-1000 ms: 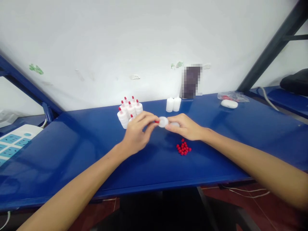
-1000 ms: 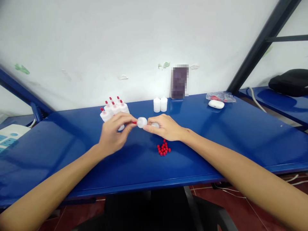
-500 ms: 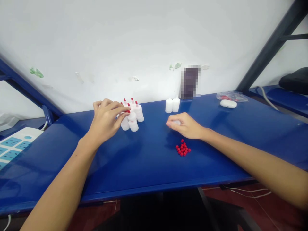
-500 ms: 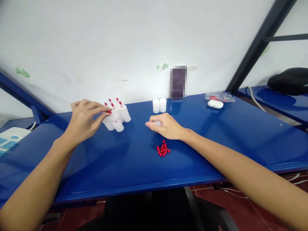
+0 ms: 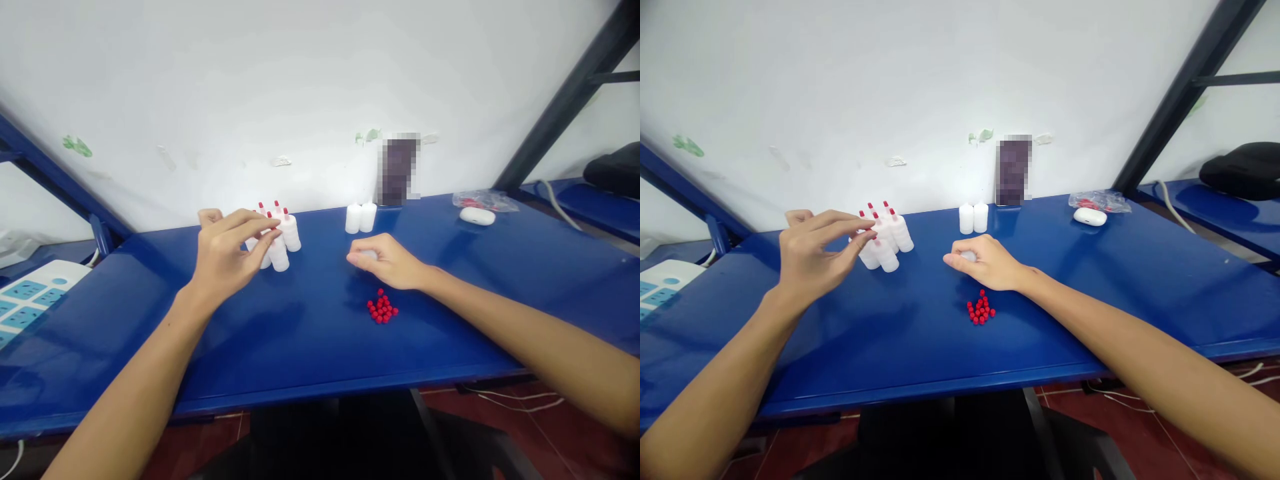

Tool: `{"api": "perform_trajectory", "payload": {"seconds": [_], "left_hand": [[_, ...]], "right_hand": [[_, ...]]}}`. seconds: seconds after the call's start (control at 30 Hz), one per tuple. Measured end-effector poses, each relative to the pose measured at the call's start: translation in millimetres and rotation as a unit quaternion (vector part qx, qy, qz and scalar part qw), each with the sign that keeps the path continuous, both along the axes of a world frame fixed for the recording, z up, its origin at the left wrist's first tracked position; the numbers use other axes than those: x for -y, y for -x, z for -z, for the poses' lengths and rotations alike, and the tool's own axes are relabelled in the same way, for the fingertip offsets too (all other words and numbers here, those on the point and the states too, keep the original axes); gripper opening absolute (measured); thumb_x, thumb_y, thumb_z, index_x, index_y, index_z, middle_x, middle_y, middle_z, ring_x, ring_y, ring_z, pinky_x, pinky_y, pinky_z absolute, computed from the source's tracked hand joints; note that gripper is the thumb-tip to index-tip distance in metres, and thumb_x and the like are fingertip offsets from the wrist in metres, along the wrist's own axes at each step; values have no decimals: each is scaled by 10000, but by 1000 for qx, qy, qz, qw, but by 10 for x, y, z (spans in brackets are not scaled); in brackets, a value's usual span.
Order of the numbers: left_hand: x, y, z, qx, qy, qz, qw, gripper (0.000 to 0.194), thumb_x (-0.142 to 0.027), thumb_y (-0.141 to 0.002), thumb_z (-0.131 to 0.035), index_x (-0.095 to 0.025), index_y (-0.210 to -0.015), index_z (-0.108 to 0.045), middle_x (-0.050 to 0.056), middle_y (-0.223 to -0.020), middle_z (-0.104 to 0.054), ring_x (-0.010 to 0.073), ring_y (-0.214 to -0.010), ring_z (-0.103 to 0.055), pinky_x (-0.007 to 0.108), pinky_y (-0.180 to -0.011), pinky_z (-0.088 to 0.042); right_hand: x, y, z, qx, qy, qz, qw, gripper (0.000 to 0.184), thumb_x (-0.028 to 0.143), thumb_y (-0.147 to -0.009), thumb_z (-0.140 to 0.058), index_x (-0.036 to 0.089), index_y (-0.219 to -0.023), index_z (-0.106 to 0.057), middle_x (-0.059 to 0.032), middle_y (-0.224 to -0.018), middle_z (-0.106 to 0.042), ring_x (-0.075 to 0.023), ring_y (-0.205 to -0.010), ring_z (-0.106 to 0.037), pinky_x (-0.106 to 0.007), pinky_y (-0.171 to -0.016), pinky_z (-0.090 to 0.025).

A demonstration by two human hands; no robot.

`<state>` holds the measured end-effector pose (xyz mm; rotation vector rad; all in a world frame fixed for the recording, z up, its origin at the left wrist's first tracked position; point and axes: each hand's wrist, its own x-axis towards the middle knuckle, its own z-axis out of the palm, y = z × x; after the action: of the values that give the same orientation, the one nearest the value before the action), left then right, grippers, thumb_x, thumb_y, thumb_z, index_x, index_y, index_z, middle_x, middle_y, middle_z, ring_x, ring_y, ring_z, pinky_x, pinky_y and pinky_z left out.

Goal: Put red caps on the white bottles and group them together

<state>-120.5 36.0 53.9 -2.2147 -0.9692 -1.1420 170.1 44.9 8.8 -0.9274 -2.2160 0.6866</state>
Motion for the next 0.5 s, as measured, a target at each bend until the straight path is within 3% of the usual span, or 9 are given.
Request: {"api": "perform_trajectory", "payload": {"seconds": [0.1, 0.23, 0.33, 0.5], "left_hand": [[155, -345, 177, 51, 18, 94, 994, 31, -242, -888, -686, -234, -903, -712, -7, -868, -777, 151, -754, -718, 332, -763, -499], [307, -708, 438, 61, 77, 217, 971, 109, -128, -886, -653, -195, -962, -695, 10, -890, -772, 117, -760, -712, 252, -725, -538], [342, -768, 511, 80, 99, 233, 964, 116, -129, -881, -662, -193, -973, -691, 11, -897, -764, 108, -742, -692, 239, -706, -540], [337, -734, 507, 83, 161, 243, 953, 40, -182, -906, -652, -189, -884, -685, 6, -803, -738, 111, -688, -659, 235, -655, -526]], "right_hand": [[22, 9, -40, 17, 15, -44, 999, 450, 547, -942, -498, 175, -699, -567, 17, -649, -515, -120, -623, -437, -264, -621, -331], [70, 44, -94, 70, 0, -84, 994, 496, 580, -935, -488, 179, -643, -505, 41, -581, -413, -100, -559, -358, -257, -559, -263], [99, 70, -108, 107, -23, -96, 989, 505, 577, -948, -459, 177, -644, -513, 40, -579, -417, -97, -544, -354, -258, -553, -242], [121, 99, -103, 119, -20, -104, 987, 484, 555, -956, -447, 175, -673, -546, 39, -581, -433, -95, -540, -372, -255, -562, -250]]}}
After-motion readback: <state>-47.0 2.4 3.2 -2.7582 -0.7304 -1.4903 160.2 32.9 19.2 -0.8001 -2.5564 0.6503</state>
